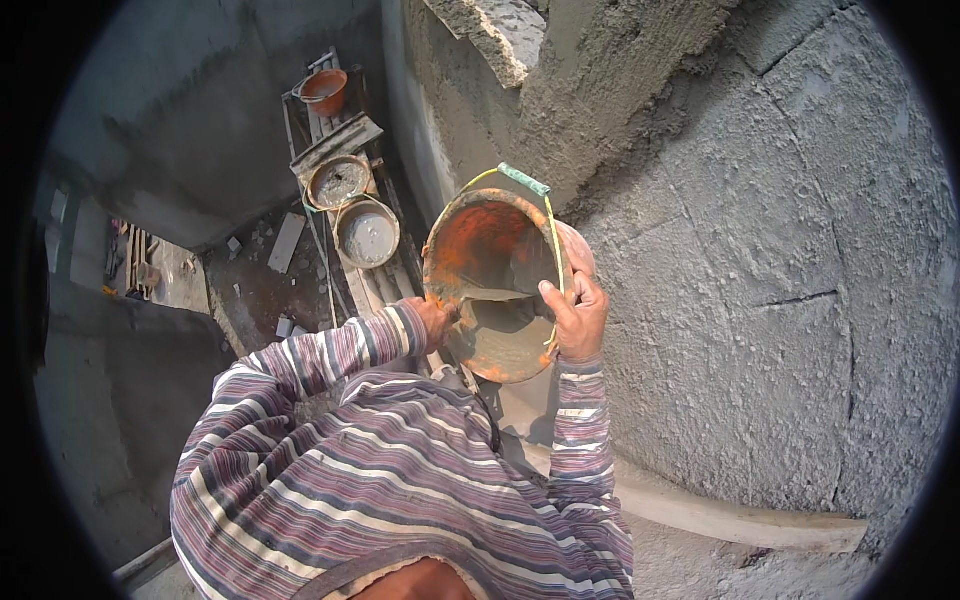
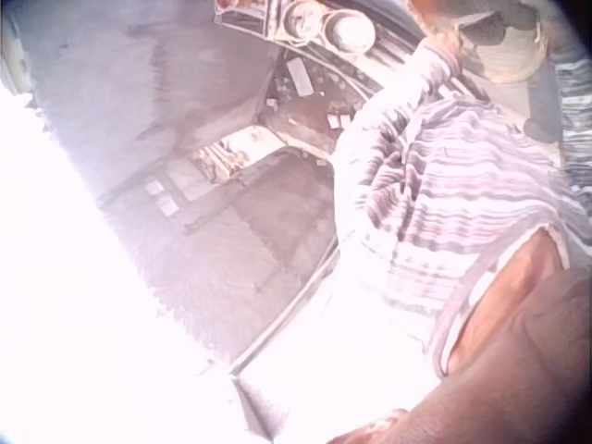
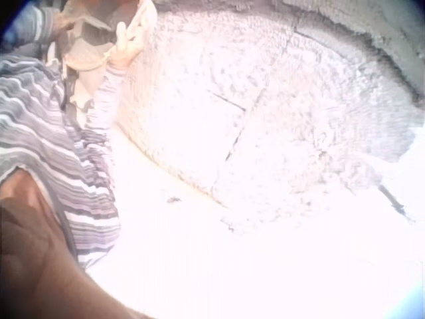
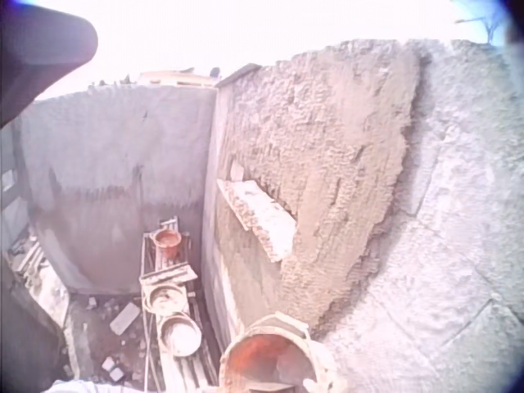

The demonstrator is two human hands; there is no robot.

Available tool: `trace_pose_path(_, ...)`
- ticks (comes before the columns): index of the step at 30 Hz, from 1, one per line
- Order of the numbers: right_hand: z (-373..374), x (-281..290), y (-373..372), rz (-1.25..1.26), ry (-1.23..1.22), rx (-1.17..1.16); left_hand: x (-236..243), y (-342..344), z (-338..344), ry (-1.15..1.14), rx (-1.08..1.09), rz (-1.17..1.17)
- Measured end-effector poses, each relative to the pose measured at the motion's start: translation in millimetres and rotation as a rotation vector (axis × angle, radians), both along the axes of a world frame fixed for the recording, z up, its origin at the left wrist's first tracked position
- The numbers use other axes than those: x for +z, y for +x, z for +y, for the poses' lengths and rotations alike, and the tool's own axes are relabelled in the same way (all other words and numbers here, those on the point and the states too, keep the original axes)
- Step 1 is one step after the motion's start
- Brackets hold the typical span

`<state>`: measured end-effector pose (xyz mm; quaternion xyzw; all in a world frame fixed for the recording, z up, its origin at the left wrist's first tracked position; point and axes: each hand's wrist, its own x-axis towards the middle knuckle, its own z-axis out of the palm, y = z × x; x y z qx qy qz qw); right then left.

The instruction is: The person applies mortar to a concrete wall using a trowel and a bucket while standing on a scaffold.

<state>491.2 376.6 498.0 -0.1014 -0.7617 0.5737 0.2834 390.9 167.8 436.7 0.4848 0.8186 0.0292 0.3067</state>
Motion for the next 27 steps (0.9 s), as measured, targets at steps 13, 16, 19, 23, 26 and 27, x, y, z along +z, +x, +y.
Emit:
trace_pose_path(13,-11.6,33.4,-26.8,-0.122,0.038,0.255,-19.7,-49.7,18.7,0.006,0.034,-0.362)
trace_pose_path(16,-8.9,33.7,-25.3,-0.161,0.119,0.300,-25.1,-37.8,7.2,0.154,0.189,-0.643)
trace_pose_path(19,-6.1,36.7,-21.3,-0.121,0.039,0.262,-40.1,-29.7,1.8,0.165,0.273,-1.166)
trace_pose_path(23,2.4,19.6,-16.8,-0.089,-0.058,0.144,-70.5,3.9,7.3,0.332,0.368,-1.897)
trace_pose_path(26,5.0,2.7,-9.4,-0.064,-0.221,-0.013,-69.4,20.8,7.9,0.369,0.397,-2.313)
trace_pose_path(27,4.7,-1.4,-4.7,-0.057,-0.280,-0.060,-64.7,25.6,4.2,0.390,0.401,-2.390)
